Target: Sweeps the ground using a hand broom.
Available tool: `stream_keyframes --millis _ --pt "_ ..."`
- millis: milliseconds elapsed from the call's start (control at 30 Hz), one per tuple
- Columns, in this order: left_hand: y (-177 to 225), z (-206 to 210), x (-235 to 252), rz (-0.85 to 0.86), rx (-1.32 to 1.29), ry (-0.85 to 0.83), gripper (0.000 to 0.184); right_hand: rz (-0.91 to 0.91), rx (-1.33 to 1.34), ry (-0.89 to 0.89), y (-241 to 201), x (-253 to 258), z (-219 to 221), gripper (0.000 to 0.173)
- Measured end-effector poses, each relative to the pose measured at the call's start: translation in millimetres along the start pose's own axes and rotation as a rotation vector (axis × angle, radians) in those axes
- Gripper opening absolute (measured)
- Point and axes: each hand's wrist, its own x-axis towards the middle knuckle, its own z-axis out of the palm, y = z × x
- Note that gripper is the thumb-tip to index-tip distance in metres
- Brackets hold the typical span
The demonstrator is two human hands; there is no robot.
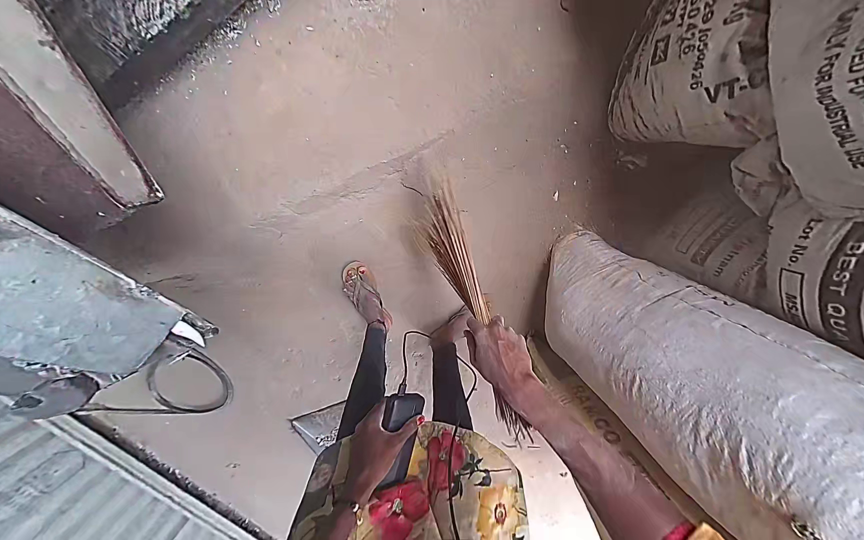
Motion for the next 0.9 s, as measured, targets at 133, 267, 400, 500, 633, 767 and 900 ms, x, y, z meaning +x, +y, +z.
stream_keyframes --millis 133,267,400,500,633,767,900 --pt "-18 -11 1 -0.023 -0.04 0.077 0.072 0.155 -0.202 -0.006 72 72 -43 0.04" --pt "-24 -18 1 -0.174 -0.194 0.11 0.073 0.461 -0.104 0.111 218 54 -68 0.036" --pt "-30 0 10 -0.26 -0.409 0.085 0.077 0.415 0.006 0.183 210 -20 -67 0.027" --pt "-25 14 0 -0.365 -0.672 0.049 0.069 0.232 0.136 0.137 125 -67 -54 0.028" --pt "9 24 -9 -0.408 -0.943 0.0 0.054 -0.012 -0.005 0.077 16 -30 -58 0.035" --pt "16 31 -16 -0.267 -0.882 -0.022 0.047 -0.023 -0.176 0.137 36 72 -89 0.03" --pt "4 16 -18 -0.262 -0.699 0.005 0.06 0.266 -0.086 0.096 186 77 -97 0.03"
